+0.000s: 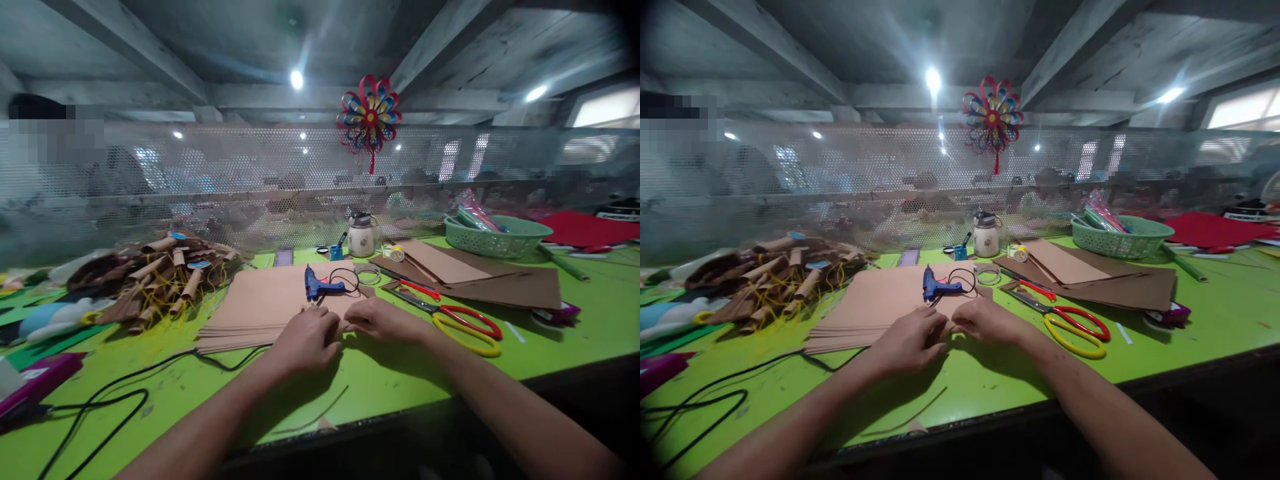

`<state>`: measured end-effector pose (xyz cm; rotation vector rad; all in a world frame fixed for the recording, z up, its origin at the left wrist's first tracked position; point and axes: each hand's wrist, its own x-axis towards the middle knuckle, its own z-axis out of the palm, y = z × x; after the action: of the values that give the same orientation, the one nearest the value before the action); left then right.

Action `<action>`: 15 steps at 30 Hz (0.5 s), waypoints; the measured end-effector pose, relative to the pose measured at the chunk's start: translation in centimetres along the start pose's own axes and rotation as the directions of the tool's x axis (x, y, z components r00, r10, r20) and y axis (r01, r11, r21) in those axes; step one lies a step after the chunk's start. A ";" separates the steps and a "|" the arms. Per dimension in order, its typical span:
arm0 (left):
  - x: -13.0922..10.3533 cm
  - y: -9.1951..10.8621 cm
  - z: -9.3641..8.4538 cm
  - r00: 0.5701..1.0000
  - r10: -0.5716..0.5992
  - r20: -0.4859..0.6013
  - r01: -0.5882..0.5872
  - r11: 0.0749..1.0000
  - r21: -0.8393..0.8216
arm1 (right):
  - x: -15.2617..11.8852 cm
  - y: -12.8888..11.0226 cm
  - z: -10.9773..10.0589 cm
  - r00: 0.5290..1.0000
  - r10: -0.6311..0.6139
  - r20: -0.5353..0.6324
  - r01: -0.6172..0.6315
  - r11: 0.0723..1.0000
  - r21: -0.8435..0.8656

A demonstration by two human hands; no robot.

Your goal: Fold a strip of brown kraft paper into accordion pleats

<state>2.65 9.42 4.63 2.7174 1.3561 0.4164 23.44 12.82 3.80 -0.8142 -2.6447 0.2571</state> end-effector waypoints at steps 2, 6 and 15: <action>-0.1 0.1 0.1 0.999 0.047 -0.021 -0.045 0.993 0.106 | 0.0 0.5 0.0 1.000 0.013 -0.007 -0.013 1.000 0.026; 0.1 -0.7 0.3 1.000 -0.016 0.027 0.014 0.999 0.050 | 0.0 0.8 -0.2 1.000 0.003 0.027 -0.006 0.994 0.112; 0.7 -2.1 1.1 1.000 -0.013 0.023 0.017 0.986 -0.167 | 0.2 -0.8 0.5 0.996 0.022 0.091 -0.031 0.994 0.101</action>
<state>1.71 11.27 3.29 2.5671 1.2740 0.4746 22.71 12.21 3.62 -0.8223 -2.6793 0.4425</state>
